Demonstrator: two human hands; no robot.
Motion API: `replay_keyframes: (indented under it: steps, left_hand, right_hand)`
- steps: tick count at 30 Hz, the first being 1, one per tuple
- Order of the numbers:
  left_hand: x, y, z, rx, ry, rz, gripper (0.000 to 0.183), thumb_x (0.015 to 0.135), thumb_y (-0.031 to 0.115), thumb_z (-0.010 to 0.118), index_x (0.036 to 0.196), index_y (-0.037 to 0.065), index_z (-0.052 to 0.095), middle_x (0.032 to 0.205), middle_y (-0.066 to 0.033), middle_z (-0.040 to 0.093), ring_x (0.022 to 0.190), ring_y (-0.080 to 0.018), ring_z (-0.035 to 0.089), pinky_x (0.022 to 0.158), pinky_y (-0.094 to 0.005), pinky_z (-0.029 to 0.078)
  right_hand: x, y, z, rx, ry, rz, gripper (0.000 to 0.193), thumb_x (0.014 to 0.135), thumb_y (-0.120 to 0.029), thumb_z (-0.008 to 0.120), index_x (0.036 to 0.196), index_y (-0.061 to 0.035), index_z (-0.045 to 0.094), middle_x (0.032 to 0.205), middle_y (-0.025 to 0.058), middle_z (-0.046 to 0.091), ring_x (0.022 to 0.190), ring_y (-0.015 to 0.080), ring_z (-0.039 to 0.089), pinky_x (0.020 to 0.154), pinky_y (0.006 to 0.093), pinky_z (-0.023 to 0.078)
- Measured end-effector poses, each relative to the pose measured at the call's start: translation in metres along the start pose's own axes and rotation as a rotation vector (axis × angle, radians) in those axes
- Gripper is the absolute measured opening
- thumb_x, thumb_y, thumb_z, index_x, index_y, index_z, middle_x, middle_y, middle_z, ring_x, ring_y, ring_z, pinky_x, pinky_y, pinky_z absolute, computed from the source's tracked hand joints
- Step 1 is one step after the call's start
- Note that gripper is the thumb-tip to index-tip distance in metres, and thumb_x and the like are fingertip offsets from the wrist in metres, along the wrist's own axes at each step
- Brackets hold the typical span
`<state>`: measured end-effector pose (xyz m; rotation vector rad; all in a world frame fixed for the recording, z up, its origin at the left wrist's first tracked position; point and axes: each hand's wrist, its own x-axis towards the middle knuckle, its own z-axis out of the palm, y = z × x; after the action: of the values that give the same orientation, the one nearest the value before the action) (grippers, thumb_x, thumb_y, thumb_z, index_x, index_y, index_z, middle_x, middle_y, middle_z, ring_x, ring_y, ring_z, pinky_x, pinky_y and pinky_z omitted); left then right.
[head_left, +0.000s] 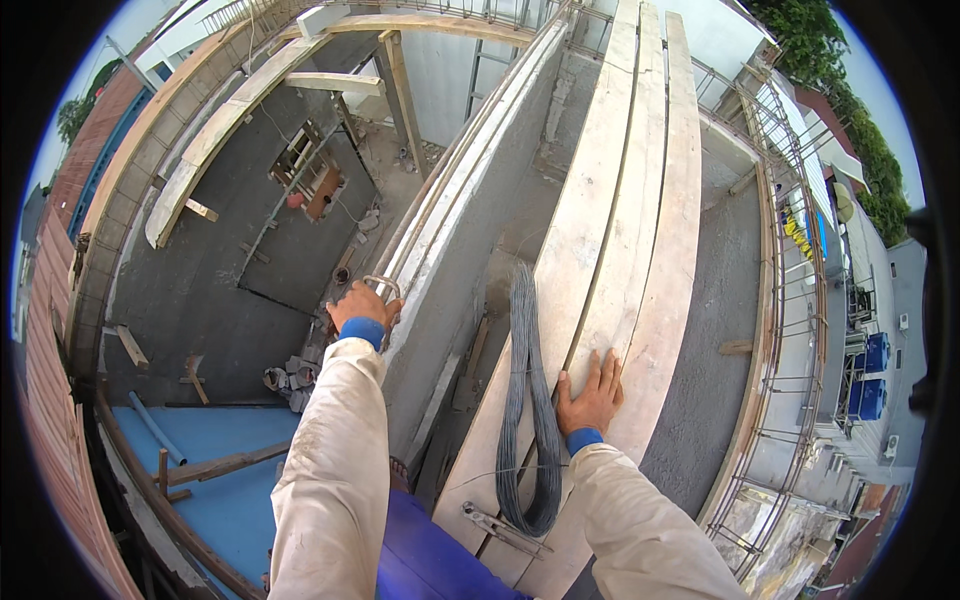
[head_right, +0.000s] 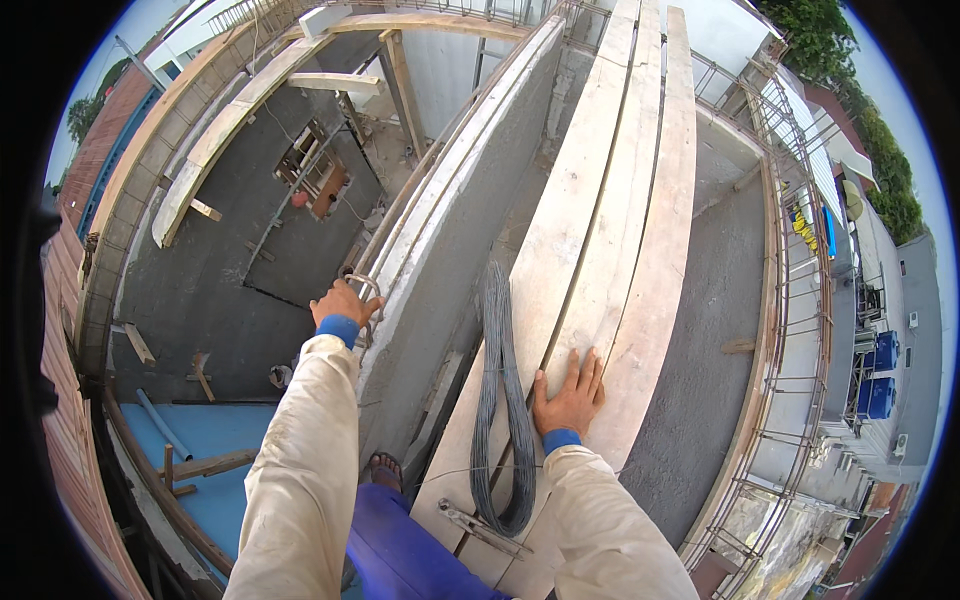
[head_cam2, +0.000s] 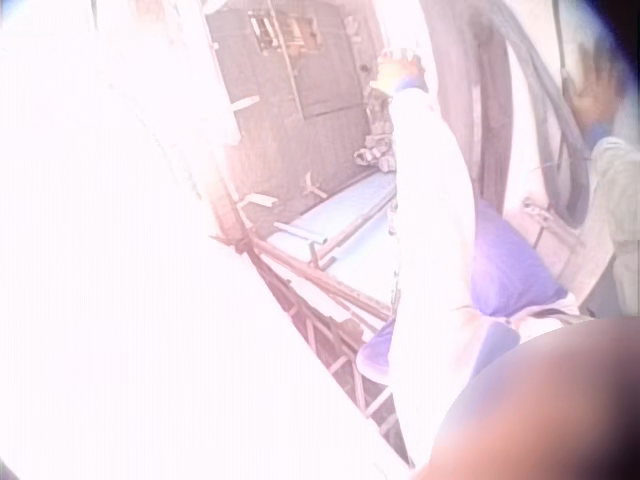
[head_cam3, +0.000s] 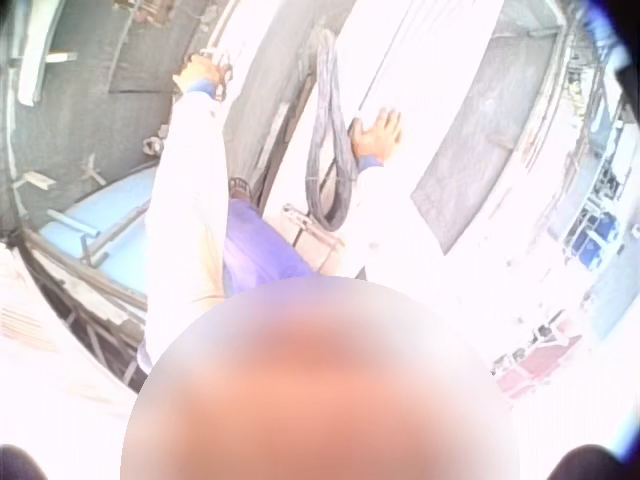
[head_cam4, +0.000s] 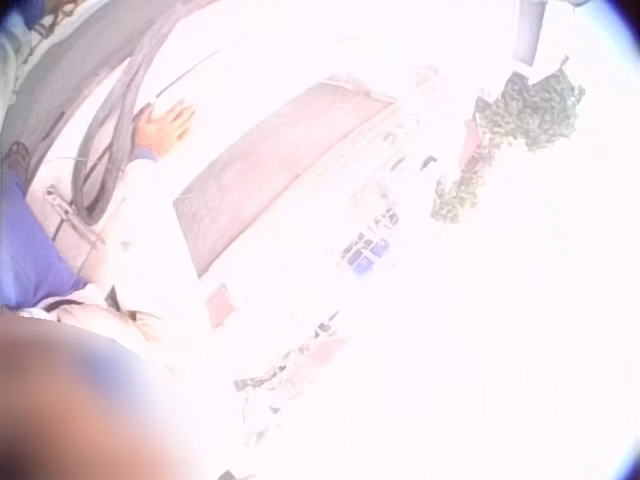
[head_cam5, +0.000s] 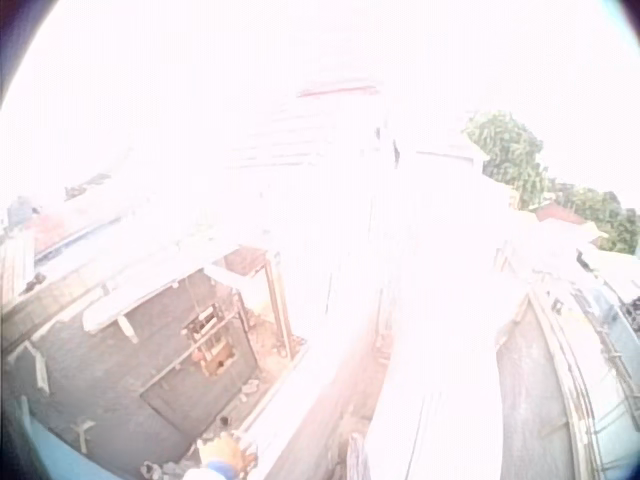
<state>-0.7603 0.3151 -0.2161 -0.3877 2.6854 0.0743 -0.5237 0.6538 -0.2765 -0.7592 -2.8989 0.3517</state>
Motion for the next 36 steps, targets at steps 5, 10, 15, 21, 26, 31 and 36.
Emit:
replay_keyframes:
  steps: [5, 10, 15, 21, 26, 31, 36]
  left_hand:
    - [0.022, 0.014, -0.014, 0.119, -0.019, 0.090, 0.080, 0.076, 0.065, 0.087, 0.126, 0.005, 0.073, 0.124, -0.0160, 0.077, 0.115, -0.0334, 0.074, 0.109, -0.0524, 0.050]
    - [0.051, 0.035, -0.022, 0.098, 0.097, 0.215, 0.078, 0.071, 0.065, 0.088, 0.115, 0.002, 0.074, 0.116, -0.0207, 0.078, 0.109, -0.0345, 0.076, 0.098, -0.0434, 0.058]
    - [0.054, 0.035, -0.011, 0.077, 0.060, 0.102, 0.099, 0.069, 0.077, 0.084, 0.124, -0.002, 0.065, 0.117, -0.0222, 0.077, 0.109, -0.0375, 0.076, 0.093, -0.0458, 0.060]
    - [0.047, 0.027, 0.003, -0.061, 0.144, 0.101, 0.099, 0.069, 0.077, 0.082, 0.121, -0.006, 0.068, 0.111, -0.0255, 0.077, 0.104, -0.0408, 0.077, 0.093, -0.0479, 0.060]
    - [0.044, 0.027, 0.002, -0.108, 0.131, 0.109, 0.092, 0.072, 0.067, 0.083, 0.122, -0.008, 0.066, 0.109, -0.0269, 0.077, 0.103, -0.0432, 0.076, 0.093, -0.0484, 0.060]
    - [0.047, 0.030, -0.001, -0.152, 0.126, 0.115, 0.094, 0.070, 0.067, 0.086, 0.125, -0.007, 0.066, 0.113, -0.0272, 0.076, 0.108, -0.0416, 0.075, 0.098, -0.0476, 0.059]
    - [0.051, 0.022, 0.004, -0.221, 0.142, 0.149, 0.095, 0.071, 0.062, 0.088, 0.130, -0.008, 0.064, 0.115, -0.0291, 0.076, 0.109, -0.0425, 0.075, 0.097, -0.0483, 0.059]
  right_hand:
    - [-0.001, 0.003, -0.004, 0.011, -0.031, -0.016, 0.082, 0.097, -0.057, 0.060, 0.160, -0.0066, 0.046, 0.172, 0.0236, 0.031, 0.161, 0.0386, 0.024, 0.126, 0.0533, 0.022]
    - [0.000, 0.004, -0.001, 0.010, -0.026, -0.026, 0.082, 0.096, -0.056, 0.061, 0.159, -0.0047, 0.047, 0.171, 0.0247, 0.032, 0.160, 0.0398, 0.025, 0.125, 0.0537, 0.022]
    - [-0.001, 0.001, -0.003, 0.023, -0.014, -0.027, 0.081, 0.096, -0.055, 0.062, 0.158, -0.0043, 0.048, 0.171, 0.0249, 0.032, 0.160, 0.0408, 0.026, 0.125, 0.0542, 0.022]
    - [-0.001, 0.001, -0.005, 0.065, -0.054, 0.007, 0.081, 0.097, -0.056, 0.059, 0.159, -0.0043, 0.046, 0.173, 0.0237, 0.029, 0.161, 0.0382, 0.025, 0.127, 0.0555, 0.020]
    - [-0.003, 0.002, -0.003, 0.071, -0.084, 0.010, 0.075, 0.100, -0.050, 0.056, 0.158, -0.0039, 0.047, 0.171, 0.0245, 0.032, 0.160, 0.0377, 0.029, 0.129, 0.0572, 0.017]
    - [-0.006, 0.006, 0.003, 0.097, -0.039, -0.038, 0.058, 0.102, -0.035, 0.055, 0.150, -0.0034, 0.057, 0.165, 0.0243, 0.043, 0.154, 0.0379, 0.042, 0.127, 0.0599, 0.022]
    - [-0.009, 0.013, 0.012, 0.079, 0.039, -0.086, 0.046, 0.101, -0.022, 0.056, 0.143, -0.0068, 0.064, 0.161, 0.0208, 0.051, 0.151, 0.0369, 0.047, 0.127, 0.0598, 0.026]
